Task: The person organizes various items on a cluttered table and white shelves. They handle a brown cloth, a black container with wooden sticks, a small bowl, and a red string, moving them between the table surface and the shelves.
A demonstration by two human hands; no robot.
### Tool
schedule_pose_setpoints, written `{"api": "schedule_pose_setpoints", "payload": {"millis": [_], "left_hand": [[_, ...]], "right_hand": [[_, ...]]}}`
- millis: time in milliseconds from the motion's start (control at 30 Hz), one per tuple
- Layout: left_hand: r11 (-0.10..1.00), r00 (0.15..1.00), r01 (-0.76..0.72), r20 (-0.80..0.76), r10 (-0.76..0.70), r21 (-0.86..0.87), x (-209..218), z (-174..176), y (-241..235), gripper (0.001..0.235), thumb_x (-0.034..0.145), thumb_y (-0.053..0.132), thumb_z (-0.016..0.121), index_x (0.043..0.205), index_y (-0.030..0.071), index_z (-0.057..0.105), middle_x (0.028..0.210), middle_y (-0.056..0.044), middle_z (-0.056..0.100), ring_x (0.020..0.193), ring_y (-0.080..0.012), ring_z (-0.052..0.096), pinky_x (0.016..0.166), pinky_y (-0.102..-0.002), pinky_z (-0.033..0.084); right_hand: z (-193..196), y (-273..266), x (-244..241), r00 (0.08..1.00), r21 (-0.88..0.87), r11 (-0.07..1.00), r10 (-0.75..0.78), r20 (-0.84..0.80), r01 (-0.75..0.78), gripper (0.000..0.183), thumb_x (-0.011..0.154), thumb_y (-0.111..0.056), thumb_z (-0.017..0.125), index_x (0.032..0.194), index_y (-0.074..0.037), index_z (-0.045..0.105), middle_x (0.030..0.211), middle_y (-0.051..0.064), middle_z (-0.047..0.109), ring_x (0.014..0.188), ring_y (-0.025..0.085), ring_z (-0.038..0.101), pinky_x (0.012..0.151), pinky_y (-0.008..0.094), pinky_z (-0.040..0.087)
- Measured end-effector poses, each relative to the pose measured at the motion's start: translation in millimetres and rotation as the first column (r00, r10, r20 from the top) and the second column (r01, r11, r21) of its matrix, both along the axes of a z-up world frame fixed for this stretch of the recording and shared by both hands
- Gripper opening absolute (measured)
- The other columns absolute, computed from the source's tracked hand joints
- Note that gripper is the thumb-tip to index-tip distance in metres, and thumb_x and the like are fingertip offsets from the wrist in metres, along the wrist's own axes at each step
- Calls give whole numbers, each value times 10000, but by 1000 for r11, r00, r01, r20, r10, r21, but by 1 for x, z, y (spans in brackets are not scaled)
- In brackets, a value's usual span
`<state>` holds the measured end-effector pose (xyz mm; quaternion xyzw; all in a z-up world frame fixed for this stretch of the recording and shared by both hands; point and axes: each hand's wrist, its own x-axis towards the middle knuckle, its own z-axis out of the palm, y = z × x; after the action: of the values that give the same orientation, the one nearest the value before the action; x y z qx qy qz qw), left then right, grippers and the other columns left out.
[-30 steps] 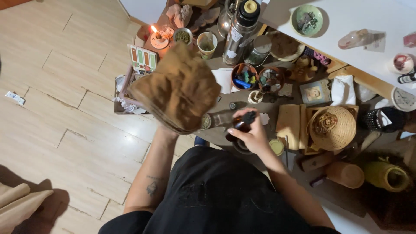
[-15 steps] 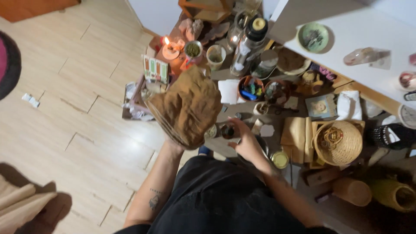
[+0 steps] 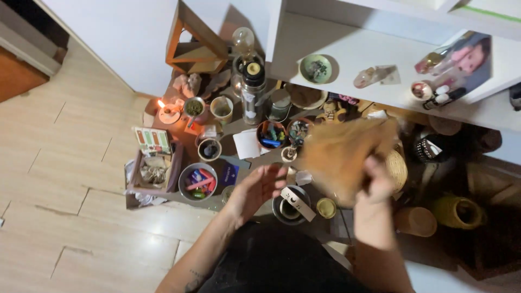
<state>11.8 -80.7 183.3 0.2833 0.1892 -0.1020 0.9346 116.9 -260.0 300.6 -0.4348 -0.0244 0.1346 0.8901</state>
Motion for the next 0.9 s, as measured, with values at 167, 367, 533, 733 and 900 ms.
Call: {"api": "schedule_pose_setpoints", "payload": {"millis": [167,367,533,733,900], "left_hand": [[964,982,180,21,-188,194,-12,32,10,502,837,391,504,1165,10,499,1101,-117,610,920,-201,588,807,-322,466],[919,957,272,16,-288,284,-27,17,22,255,914,247,476,1079,75,566,1073,-76,677,878,-150,630,805,-281,488],[940,969,224,-160,-187,256,-40,19,40,333,851,261,528,1089,34,581,1089,-154,702,936,-241,667,815,-305,499],[952,942,184,-321,-99,246,-33,38,55,280,878,275,482,1020,53,578,1092,-147,707,922,-253,616,809,-320,416],[993,964,2,-264,28,114,-49,-35,54,281,861,203,507,1048,-1,553,1122,-238,669,934,-330,619,783,-366,431]], "right_hand": [[40,-20,99,767,-286,904,-66,638,317,824,868,159,499,1514,-238,174,1520,98,379,1304,231,436,1072,377,428],[119,39,202,434,-435,-149,581,688,888,520,855,-319,867,1094,51,589,1056,188,625,902,366,574,742,441,477],[117,39,216,492,-806,46,771,404,590,332,1029,-174,327,1325,-148,475,1450,83,389,1340,297,327,1076,599,180],[128,86,249,599,-880,1,733,324,475,372,982,-101,402,1344,-114,489,1412,135,413,403,150,418,361,270,382],[84,137,369,355,-723,132,802,479,678,439,904,-59,350,1278,-53,579,1267,209,539,1066,429,505,852,405,374]]}}
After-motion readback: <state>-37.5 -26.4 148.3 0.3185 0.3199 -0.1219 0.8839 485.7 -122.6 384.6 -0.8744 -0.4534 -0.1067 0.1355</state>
